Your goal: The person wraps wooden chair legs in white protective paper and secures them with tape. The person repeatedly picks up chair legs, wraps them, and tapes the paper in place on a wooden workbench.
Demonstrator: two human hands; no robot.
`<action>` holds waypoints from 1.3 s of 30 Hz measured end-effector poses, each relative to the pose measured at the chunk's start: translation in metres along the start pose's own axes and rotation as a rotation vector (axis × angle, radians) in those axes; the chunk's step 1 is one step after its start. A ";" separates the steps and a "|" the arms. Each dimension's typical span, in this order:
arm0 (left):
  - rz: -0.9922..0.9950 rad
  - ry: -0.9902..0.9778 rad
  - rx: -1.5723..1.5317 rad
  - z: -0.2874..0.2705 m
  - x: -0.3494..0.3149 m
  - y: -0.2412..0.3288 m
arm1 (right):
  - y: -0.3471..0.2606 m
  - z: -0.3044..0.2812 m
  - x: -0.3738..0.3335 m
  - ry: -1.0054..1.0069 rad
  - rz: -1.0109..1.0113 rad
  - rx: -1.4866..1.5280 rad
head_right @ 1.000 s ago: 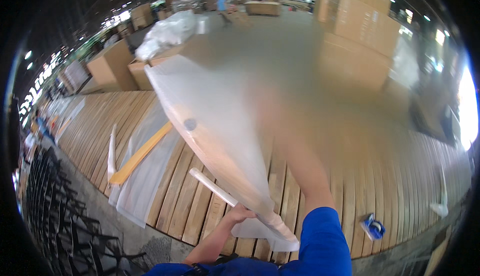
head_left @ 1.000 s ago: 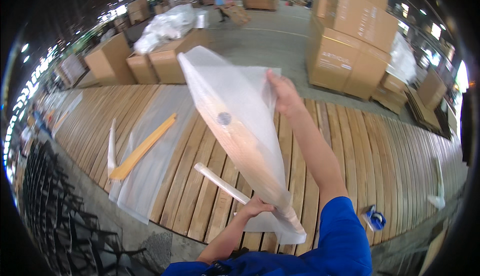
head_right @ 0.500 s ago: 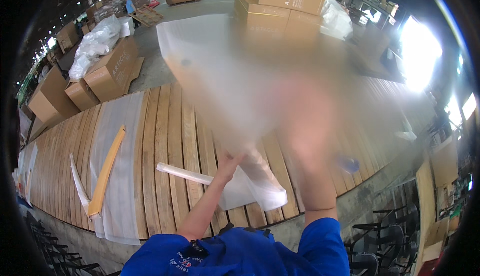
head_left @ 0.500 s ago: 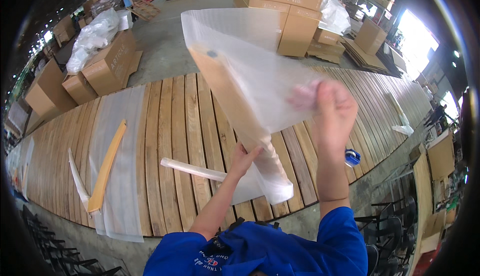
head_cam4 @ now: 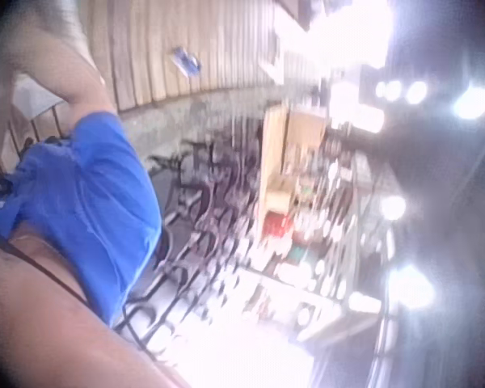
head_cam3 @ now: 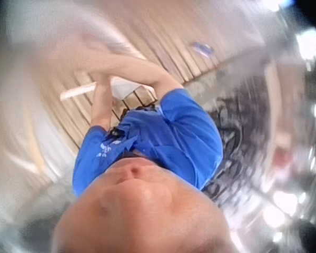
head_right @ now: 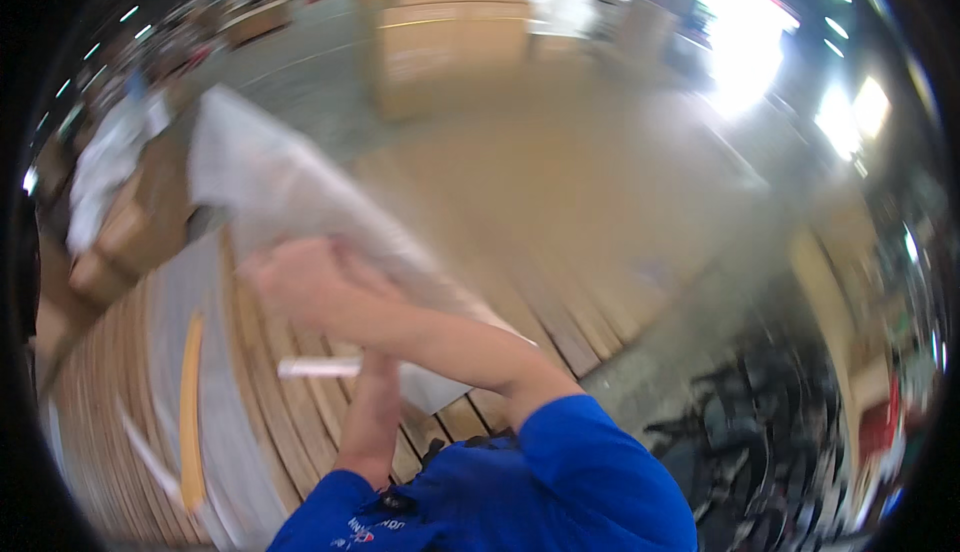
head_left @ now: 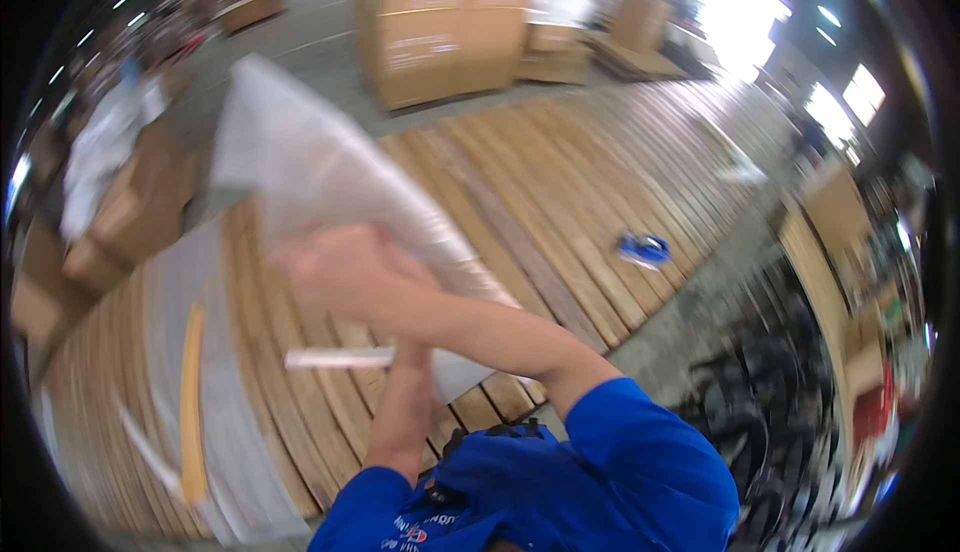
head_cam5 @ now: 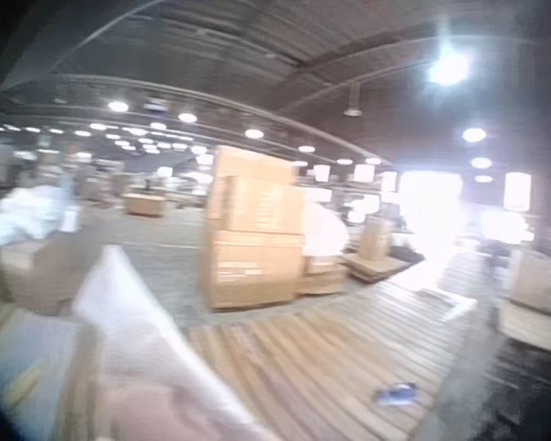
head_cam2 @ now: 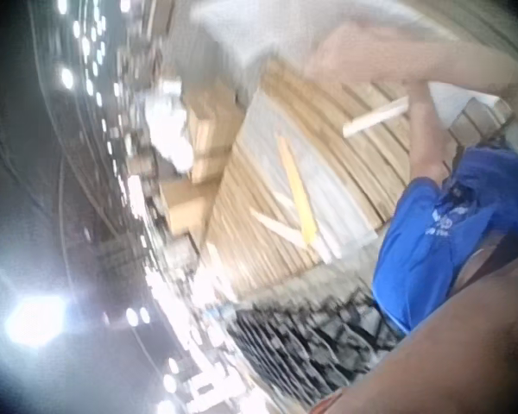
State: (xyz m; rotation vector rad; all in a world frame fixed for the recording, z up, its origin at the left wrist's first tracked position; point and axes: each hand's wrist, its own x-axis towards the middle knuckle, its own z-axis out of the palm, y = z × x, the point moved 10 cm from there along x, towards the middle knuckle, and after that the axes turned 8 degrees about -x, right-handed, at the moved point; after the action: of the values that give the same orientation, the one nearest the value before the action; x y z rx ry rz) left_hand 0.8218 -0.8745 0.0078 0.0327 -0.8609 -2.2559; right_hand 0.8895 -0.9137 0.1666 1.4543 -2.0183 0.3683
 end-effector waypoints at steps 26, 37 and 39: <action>0.005 0.017 -0.231 0.001 -0.041 0.069 | 0.132 0.003 -0.010 -0.049 0.594 1.520; 0.136 -0.201 -0.070 0.020 -0.046 0.108 | 0.037 -0.100 -0.098 0.741 0.369 0.350; 0.252 -0.215 0.086 0.038 -0.046 0.139 | 0.017 -0.109 -0.088 0.527 0.431 0.229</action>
State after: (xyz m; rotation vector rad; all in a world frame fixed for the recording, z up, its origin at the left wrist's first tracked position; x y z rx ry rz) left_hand 0.9314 -0.8972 0.1094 -0.2695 -1.0142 -2.0094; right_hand 0.9265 -0.7817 0.1980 0.8943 -1.8653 1.0723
